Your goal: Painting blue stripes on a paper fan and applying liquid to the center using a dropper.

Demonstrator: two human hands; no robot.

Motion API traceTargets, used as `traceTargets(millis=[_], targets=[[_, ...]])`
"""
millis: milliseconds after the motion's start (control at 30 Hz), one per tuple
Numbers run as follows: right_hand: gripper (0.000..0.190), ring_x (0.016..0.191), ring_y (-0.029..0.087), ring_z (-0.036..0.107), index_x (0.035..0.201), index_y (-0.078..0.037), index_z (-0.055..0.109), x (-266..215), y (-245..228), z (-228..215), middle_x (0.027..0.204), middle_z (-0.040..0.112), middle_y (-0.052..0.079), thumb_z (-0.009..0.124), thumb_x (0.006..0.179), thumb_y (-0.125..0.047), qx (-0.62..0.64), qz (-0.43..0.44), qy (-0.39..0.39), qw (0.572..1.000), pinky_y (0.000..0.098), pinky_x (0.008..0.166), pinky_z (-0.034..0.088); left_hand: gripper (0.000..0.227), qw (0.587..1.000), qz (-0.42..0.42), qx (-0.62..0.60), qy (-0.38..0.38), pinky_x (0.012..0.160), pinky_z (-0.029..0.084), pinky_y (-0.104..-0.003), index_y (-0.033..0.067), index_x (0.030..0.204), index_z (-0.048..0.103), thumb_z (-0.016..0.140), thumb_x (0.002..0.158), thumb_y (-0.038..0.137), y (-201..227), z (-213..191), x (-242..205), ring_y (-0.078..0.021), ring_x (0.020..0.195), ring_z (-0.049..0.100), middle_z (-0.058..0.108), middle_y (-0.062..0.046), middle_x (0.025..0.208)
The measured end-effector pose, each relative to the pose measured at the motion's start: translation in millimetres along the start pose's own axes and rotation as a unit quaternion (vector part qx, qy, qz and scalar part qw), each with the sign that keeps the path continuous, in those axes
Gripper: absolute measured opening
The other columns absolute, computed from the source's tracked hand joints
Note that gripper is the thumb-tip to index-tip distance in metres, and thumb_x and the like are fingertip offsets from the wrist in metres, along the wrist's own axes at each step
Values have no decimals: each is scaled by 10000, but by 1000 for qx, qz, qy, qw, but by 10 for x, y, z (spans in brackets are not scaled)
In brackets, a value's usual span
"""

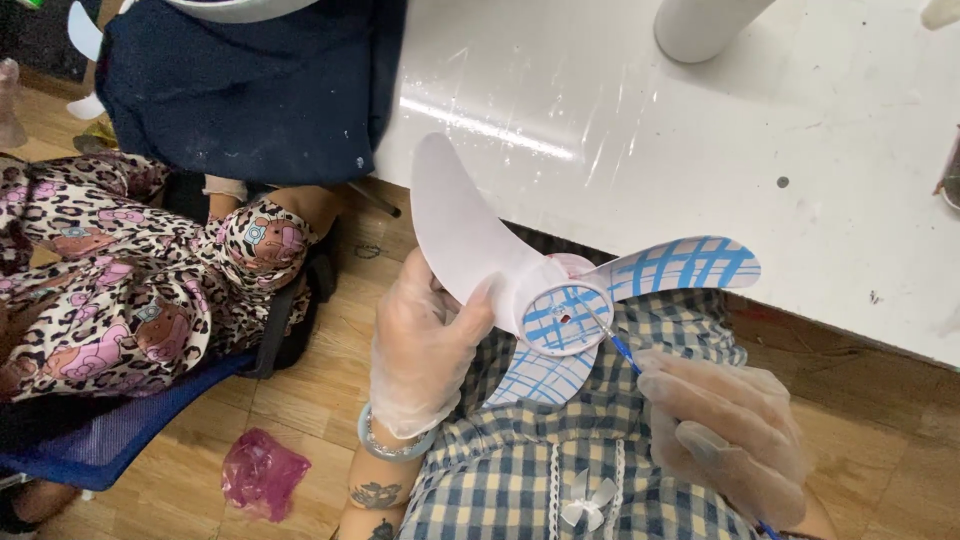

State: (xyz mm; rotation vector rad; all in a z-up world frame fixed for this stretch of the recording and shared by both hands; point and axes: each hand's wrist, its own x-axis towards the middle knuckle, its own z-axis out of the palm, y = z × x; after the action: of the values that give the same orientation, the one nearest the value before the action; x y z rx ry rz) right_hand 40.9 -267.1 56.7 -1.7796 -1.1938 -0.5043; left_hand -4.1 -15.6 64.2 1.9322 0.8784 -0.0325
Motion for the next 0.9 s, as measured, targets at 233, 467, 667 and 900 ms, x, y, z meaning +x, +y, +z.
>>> traceTargets(millis=[233, 467, 667, 900], targets=[[549, 1000, 286, 808, 1318, -88, 372, -20, 24, -7, 1176, 697, 170, 769, 947, -11, -3, 1, -22, 1000, 358, 736, 673, 378, 1000, 18, -11, 4, 546, 444, -296, 159, 1105, 687, 779, 797, 360, -28, -4, -9, -95, 598, 515, 655, 60, 736], [538, 1007, 303, 799, 1333, -67, 386, -71, 18, -66, 1194, 687, 186, 767, 953, -48, 1, 10, -30, 1000, 384, 804, 700, 336, 999, 20, -22, 13, 550, 424, -287, 152, 1053, 695, 783, 790, 340, -57, 0, -1, -91, 591, 473, 614, 60, 709], [419, 1028, 344, 802, 1267, -69, 417, -90, 1, -70, 1150, 709, 181, 701, 973, -163, 18, 15, -39, 999, 385, 815, 671, 367, 999, 29, 4, 19, 520, 401, -316, 156, 1088, 694, 786, 790, 350, -48, -7, -3, -108, 556, 454, 565, 50, 649], [493, 1055, 337, 796, 1314, -68, 424, -54, 11, -87, 1224, 678, 182, 755, 952, -13, 8, 6, -41, 999, 385, 813, 683, 328, 1000, 19, -6, 12, 550, 420, -303, 156, 1019, 688, 783, 791, 372, -28, -15, -7, -102, 589, 479, 609, 52, 686]])
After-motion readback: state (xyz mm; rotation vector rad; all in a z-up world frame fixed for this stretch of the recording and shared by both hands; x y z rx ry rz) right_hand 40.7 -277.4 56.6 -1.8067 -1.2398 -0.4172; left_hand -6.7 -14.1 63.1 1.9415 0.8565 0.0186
